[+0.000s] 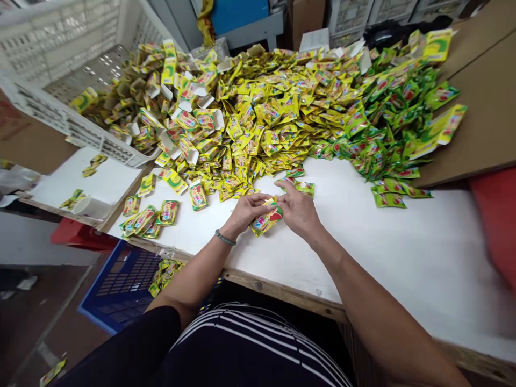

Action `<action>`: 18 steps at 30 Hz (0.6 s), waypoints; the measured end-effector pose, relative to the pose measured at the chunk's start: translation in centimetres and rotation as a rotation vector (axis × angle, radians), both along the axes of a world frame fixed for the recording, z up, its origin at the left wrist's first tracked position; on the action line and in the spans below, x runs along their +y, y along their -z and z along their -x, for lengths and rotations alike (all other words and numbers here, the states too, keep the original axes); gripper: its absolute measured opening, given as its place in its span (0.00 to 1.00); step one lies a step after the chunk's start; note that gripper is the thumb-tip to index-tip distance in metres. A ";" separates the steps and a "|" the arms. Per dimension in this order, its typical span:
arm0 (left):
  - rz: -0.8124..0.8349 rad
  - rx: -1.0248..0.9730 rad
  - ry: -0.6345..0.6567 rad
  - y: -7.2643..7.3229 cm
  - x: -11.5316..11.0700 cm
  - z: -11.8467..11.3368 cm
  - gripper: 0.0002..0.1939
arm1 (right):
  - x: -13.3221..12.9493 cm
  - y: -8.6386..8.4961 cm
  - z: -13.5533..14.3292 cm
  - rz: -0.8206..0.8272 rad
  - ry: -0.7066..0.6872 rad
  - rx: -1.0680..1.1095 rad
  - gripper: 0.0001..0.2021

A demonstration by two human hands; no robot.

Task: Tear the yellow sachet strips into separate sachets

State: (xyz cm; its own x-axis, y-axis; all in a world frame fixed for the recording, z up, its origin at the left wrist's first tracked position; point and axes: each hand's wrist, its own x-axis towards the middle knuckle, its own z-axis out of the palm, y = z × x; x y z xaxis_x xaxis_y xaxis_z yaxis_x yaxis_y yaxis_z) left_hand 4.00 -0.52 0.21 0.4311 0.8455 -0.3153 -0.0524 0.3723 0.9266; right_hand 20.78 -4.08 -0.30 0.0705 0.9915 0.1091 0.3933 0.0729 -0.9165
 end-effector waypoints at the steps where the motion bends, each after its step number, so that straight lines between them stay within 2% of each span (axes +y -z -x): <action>1: 0.009 0.002 0.001 0.1 -0.1 0.0 0.30 | 0.0 0.2 0.1 0.022 -0.030 0.004 0.22; 5: -0.002 0.020 -0.009 0.4 -0.1 0.0 0.31 | 0.0 0.6 -0.1 0.100 -0.153 0.105 0.24; 8: -0.083 0.012 -0.046 0.4 0.0 -0.1 0.32 | -0.3 0.0 -0.3 -0.003 -0.022 0.090 0.26; 11: -0.161 0.008 -0.092 0.3 -0.1 0.0 0.34 | -0.6 -0.6 0.1 -0.075 0.088 -0.089 0.25; 14: -0.235 0.058 -0.093 0.4 -0.4 0.3 0.35 | -0.5 -0.3 0.8 -0.100 0.014 -0.192 0.24; 18: -0.272 0.098 -0.089 0.6 -0.6 0.2 0.34 | -0.5 0.4 1.5 -0.061 -0.018 -0.083 0.26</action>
State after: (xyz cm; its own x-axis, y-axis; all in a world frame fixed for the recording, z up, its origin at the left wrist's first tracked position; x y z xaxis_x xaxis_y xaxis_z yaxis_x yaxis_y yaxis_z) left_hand 3.84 -1.16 -0.36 0.3300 0.9377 -0.1087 0.0205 0.1080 0.9939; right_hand 19.29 -4.53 -0.66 0.0407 0.9839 0.1741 0.4658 0.1355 -0.8745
